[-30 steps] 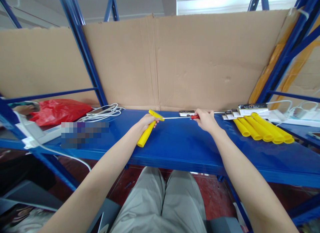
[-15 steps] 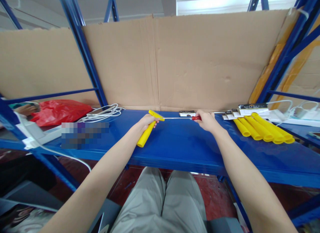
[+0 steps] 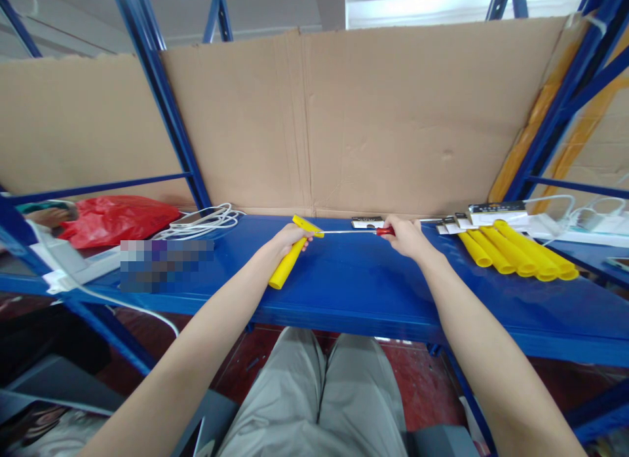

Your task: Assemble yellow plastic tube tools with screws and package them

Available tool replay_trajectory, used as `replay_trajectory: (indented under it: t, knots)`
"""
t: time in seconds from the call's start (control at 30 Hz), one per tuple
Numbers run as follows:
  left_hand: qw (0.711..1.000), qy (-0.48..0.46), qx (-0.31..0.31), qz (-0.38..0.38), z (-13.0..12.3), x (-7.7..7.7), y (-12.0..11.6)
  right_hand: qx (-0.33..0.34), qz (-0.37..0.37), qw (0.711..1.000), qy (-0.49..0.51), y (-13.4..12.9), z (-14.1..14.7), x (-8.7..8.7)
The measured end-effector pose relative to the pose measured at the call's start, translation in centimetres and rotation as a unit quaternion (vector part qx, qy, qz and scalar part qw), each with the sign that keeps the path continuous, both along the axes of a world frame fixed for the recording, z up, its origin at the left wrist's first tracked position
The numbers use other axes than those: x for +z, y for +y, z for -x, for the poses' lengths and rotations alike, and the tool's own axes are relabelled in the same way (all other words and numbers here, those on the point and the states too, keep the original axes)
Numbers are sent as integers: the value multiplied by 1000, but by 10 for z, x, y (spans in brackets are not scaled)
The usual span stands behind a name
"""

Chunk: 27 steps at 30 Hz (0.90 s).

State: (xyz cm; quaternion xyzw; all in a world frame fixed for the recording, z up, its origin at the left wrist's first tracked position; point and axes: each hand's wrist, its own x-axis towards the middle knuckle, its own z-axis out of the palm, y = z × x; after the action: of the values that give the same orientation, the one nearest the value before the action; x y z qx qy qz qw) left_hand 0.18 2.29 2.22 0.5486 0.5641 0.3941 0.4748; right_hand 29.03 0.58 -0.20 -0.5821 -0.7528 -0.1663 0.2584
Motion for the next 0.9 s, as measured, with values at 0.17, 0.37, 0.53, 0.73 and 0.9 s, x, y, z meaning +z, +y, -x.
replay_trajectory:
  t: [0.17,0.37,0.53,0.73,0.9]
  knots:
    - [1000,-8,-5,1,1,-2,2,-6,9,1000,-2,-1,1,1]
    - [1000,-19,-9,2,1,-4,5,-15,21,1000,-2,-4,4,4]
    - [1000,-16,0,4,2,-3,6,-14,6,1000,-1,-5,1,4]
    - [1000,-13,4,0,0,0,0,-8,-15,1000,-1,-4,1,3]
    - [1000,-11,-1,-4,0,1,-2,-10,6,1000,1,-6,4,5]
